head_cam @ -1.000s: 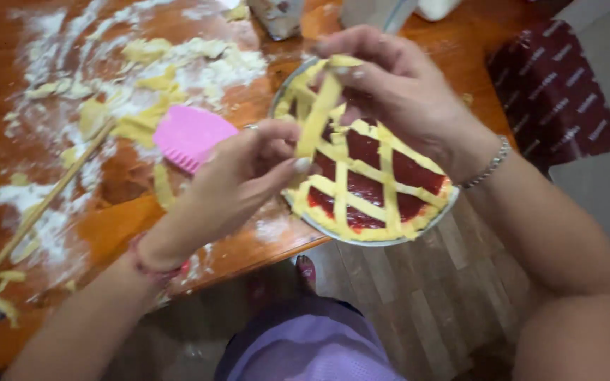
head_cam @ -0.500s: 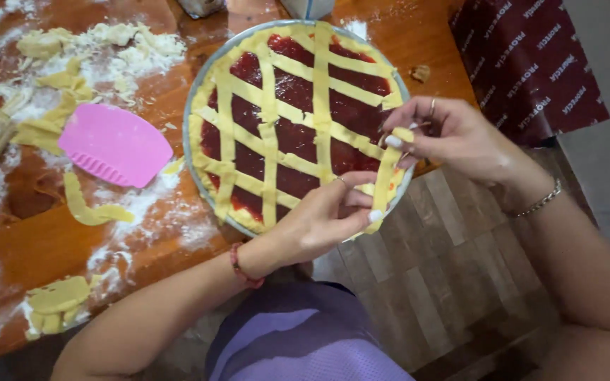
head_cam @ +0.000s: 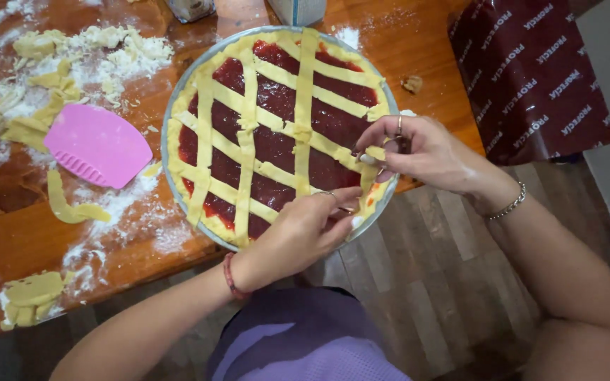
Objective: The person rolls out a piece of dough on a floured wooden table using a rolling pin. They then cut the dough into strips with a pink plastic cutter and arrange the strips in a lattice pattern over a pie filled with red jam.
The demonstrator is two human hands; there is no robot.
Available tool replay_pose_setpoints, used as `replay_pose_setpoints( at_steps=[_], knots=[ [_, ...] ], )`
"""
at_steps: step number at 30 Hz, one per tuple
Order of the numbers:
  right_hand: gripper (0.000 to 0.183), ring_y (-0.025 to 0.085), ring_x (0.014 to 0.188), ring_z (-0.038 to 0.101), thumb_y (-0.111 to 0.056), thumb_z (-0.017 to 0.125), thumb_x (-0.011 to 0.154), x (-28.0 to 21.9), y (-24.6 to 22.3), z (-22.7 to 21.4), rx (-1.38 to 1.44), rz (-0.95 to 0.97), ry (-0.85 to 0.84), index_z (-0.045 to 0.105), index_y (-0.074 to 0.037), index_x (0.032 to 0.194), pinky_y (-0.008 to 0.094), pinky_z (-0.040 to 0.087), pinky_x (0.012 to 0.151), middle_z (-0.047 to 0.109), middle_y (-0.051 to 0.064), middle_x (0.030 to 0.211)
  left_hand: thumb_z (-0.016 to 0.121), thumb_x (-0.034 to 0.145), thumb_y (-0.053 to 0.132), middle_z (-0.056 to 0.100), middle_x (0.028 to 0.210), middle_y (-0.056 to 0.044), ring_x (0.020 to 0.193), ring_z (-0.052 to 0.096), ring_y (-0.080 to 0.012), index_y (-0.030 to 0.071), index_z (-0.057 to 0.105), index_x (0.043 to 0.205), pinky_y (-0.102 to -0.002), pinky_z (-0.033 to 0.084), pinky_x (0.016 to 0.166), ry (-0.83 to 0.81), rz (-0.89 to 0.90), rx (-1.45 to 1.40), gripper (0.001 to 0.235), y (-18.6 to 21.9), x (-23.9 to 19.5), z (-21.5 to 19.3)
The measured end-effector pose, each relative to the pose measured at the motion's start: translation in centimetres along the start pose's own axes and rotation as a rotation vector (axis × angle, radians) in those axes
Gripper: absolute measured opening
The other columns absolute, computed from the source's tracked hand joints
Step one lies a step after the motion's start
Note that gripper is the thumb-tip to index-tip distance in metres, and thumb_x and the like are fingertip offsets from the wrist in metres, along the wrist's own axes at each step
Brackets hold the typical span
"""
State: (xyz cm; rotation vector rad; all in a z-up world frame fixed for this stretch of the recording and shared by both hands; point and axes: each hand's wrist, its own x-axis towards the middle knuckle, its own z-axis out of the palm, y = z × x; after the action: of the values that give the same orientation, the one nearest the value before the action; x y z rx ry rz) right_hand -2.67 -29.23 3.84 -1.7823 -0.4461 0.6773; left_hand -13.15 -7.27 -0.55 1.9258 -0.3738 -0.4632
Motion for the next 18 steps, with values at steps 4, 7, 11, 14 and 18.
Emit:
replay_pose_setpoints(
  at_steps=[4,7,11,14,18],
  knots=[
    [0.031,0.021,0.07,0.077,0.0,0.066,0.088,0.8,1.2,-0.3,-0.012,0.001,-0.025,0.068,0.003,0.119,0.03,0.065,0.063,0.064,0.011,0.08,0.064,0.094,0.025,0.077,0.111,-0.01,0.099,0.074,-0.034,0.014,0.064,0.13,-0.046,0.06,0.083,0.197,0.17,0.233,0.038,-0.2,-0.5,-0.4],
    [0.031,0.023,0.071,0.078,0.003,0.064,0.087,1.5,-0.2,0.1,-0.038,0.0,-0.039,0.069,0.002,0.118,0.031,0.065,0.064,0.065,0.012,0.075,0.066,0.094,0.022,0.074,0.106,-0.008,0.094,0.073,-0.0326,0.01,0.065,0.119,-0.042,0.059,0.077,0.324,0.299,0.392,0.028,-0.5,-0.8,-0.6],
    [0.034,0.024,0.071,0.076,0.011,0.057,0.084,2.3,-0.1,0.0,-0.042,-0.001,-0.036,0.07,0.003,0.114,0.039,0.068,0.069,0.068,0.017,0.082,0.072,0.089,0.022,0.068,0.104,0.002,0.09,0.07,-0.0218,0.018,0.071,0.108,-0.032,0.057,0.073,0.414,0.464,0.719,0.019,-1.4,-1.0,0.3],
    [0.036,0.024,0.075,0.072,0.012,0.056,0.084,3.0,0.7,-0.1,0.015,0.01,-0.072,0.069,0.005,0.117,0.041,0.069,0.072,0.066,0.016,0.088,0.062,0.099,0.022,0.067,0.109,0.0,0.099,0.066,-0.0215,0.017,0.071,0.112,-0.034,0.054,0.082,0.381,0.577,0.806,0.017,-0.9,-1.0,1.8],
    [0.033,0.021,0.075,0.071,0.01,0.059,0.085,3.3,0.7,-0.1,-0.003,0.019,-0.091,0.069,0.005,0.116,0.038,0.069,0.071,0.069,0.017,0.094,0.059,0.099,0.037,0.071,0.113,-0.006,0.117,0.06,-0.0279,0.014,0.07,0.122,-0.042,0.044,0.09,0.376,0.564,0.862,0.034,-2.2,-0.4,1.7]
  ],
)
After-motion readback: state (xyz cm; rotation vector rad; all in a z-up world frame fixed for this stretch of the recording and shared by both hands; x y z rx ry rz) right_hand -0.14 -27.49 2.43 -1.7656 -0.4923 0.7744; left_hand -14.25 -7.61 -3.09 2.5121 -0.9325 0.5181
